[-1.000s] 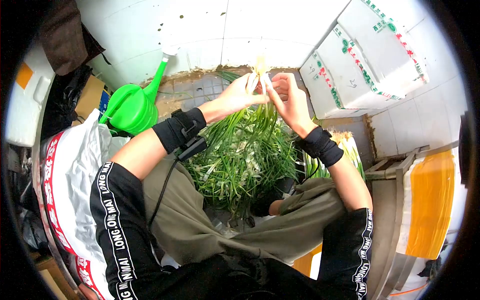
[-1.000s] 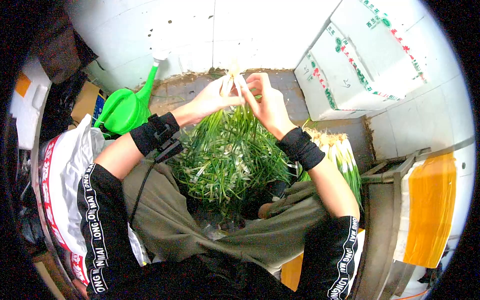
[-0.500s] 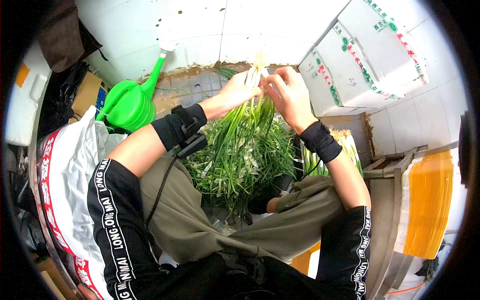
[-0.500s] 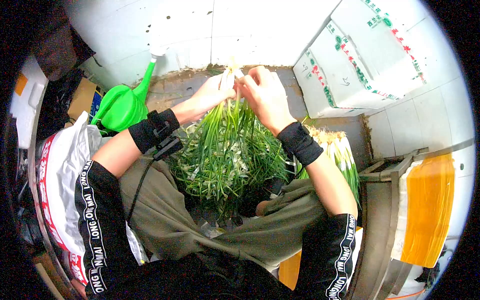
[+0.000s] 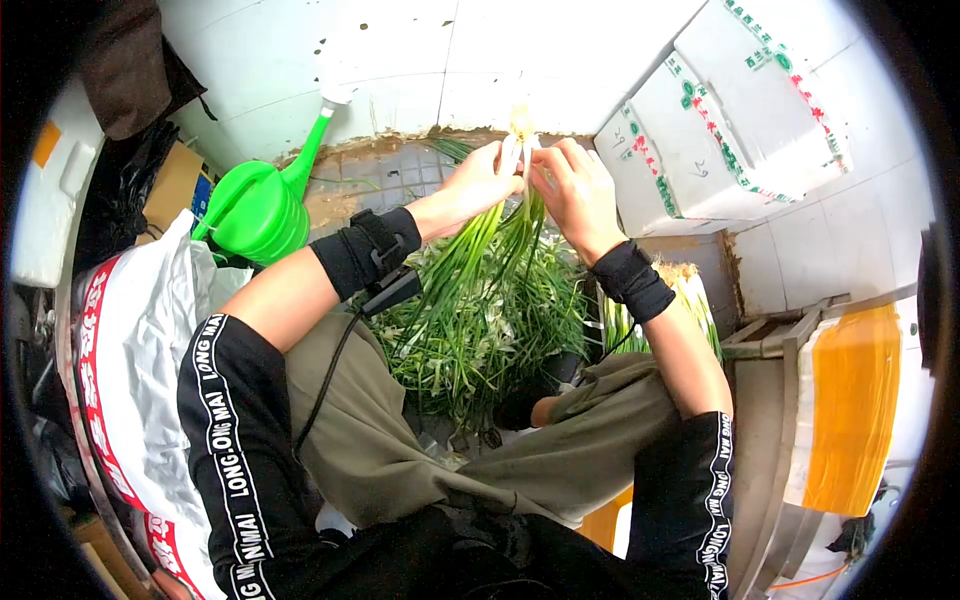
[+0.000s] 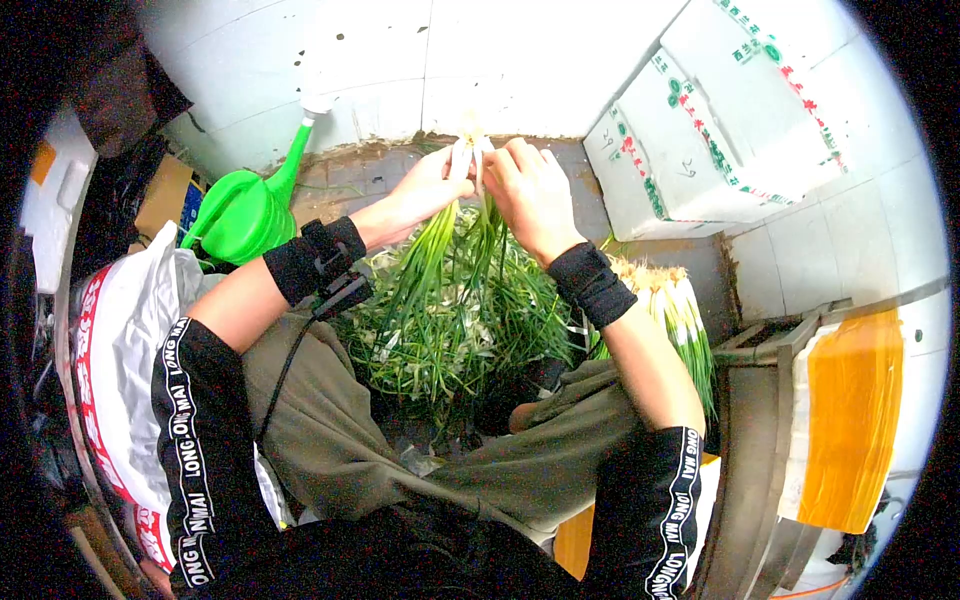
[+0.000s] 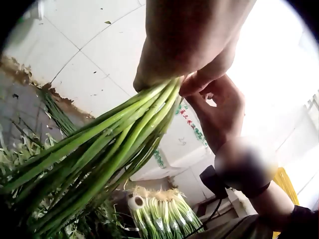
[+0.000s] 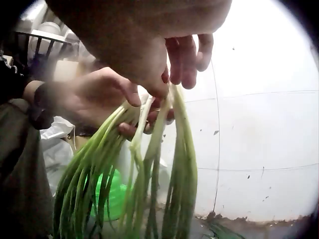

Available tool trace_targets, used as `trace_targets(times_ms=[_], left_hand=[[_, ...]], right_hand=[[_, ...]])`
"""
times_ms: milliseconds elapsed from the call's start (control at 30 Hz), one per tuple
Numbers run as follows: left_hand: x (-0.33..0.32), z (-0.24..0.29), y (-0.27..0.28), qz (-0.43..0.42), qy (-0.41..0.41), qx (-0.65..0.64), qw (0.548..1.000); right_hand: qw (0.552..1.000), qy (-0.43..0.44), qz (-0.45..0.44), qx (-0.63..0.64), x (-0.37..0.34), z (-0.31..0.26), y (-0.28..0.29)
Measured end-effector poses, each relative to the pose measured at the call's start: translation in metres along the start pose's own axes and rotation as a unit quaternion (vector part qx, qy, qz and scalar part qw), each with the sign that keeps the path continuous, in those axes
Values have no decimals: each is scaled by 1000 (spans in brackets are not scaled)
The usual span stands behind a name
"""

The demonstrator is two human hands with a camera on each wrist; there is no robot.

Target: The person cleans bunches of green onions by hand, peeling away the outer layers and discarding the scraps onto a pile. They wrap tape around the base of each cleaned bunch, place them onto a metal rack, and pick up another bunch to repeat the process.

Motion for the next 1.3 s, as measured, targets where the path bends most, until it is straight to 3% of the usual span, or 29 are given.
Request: trace_targets(times_ms=[200,233,467,533,667,733,767,900,1300], left_hand=[[2,-4,0,10,-46,-34,998],[3,-3,1,17,-74,-18,997],[-1,4,6,47,-50,76,995],[-1,-1,0,-27,8,56,998],[4,-11,0,-32,16,10,999],[4,-5,-6,-37,-9,-51,998],[3,-4,-8,-36,-5,-60,998],[7,-18,-7,-77,36,12,996],[3,-19,-23,-166,82,44,982]], right_hand=[[978,-132,9,164,1,9,-5],[978,-120,8,169,1,8,-5],[966,-175,-61,182,-3,21,-14],[975,-143,-49,160,-3,17,-12],[992,-55,-63,99,0,8,-1],[992,113,-45,-24,-1,-9,6],[985,142,-67,-69,-3,-10,1],[966,186,-64,-166,-2,-15,1],[945,234,-138,-183,-16,-4,-23]])
Point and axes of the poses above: each hand's wrist, its own x-axis towards the middle knuckle, its own y-axis out of the back of the hand, z = x × y, the point moved 7 cm from there along x, towards the middle knuckle, and after that the axes turned 9 degrees about -y, right-handed, at the moved point
